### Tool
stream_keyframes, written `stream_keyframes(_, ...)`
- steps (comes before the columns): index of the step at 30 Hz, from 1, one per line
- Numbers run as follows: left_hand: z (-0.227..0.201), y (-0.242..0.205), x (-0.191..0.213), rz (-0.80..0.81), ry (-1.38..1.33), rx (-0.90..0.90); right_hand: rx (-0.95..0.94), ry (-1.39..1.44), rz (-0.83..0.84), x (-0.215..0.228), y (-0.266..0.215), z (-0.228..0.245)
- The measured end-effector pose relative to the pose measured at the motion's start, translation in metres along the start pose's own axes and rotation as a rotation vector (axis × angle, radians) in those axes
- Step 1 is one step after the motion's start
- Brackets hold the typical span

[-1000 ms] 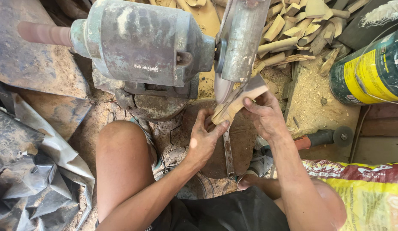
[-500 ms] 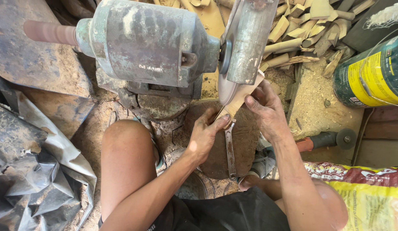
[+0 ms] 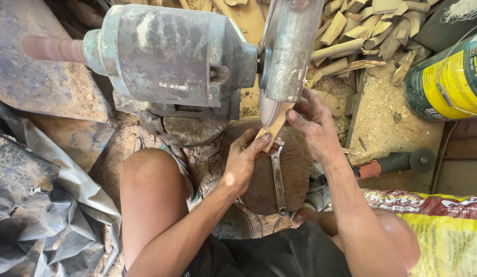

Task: The person sits on the floor and uses a bench grinder to smooth and shape a small wooden piece. They rotate the wood frequently to grind different edges and surfaces, then place the finished piece into a plastic basket with other similar items.

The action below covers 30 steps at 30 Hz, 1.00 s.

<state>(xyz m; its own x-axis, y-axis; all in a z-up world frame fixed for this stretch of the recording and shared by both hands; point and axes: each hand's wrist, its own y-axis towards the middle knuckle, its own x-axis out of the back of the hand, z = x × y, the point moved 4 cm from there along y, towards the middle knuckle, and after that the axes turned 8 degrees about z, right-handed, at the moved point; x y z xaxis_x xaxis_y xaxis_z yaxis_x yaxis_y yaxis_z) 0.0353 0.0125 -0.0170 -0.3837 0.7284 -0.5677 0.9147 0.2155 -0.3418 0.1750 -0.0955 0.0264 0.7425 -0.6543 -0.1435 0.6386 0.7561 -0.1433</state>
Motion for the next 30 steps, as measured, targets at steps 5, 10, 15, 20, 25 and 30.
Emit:
stream_keyframes(5, 0.003, 0.003, 0.001, 0.005, -0.035, -0.016, 0.008, -0.013, -0.001, 0.001, 0.003, -0.003)
stream_keyframes(10, 0.007, 0.005, 0.003, 0.000, -0.028, -0.020, 0.002, 0.000, 0.002, 0.005, 0.004, -0.008)
stream_keyframes(15, 0.006, 0.005, 0.003, -0.008, -0.017, -0.014, 0.011, 0.012, 0.008, 0.006, 0.006, -0.012)
stream_keyframes(20, 0.004, 0.004, 0.001, -0.019, -0.029, -0.018, 0.002, -0.002, 0.005, 0.006, 0.009, -0.016)
stream_keyframes(25, 0.002, 0.003, -0.001, -0.031, -0.024, -0.019, -0.013, -0.036, 0.026, 0.008, 0.011, -0.018)
stream_keyframes(30, 0.003, 0.006, -0.001, -0.052, -0.064, -0.012, -0.030, -0.083, 0.020, 0.012, 0.016, -0.022)
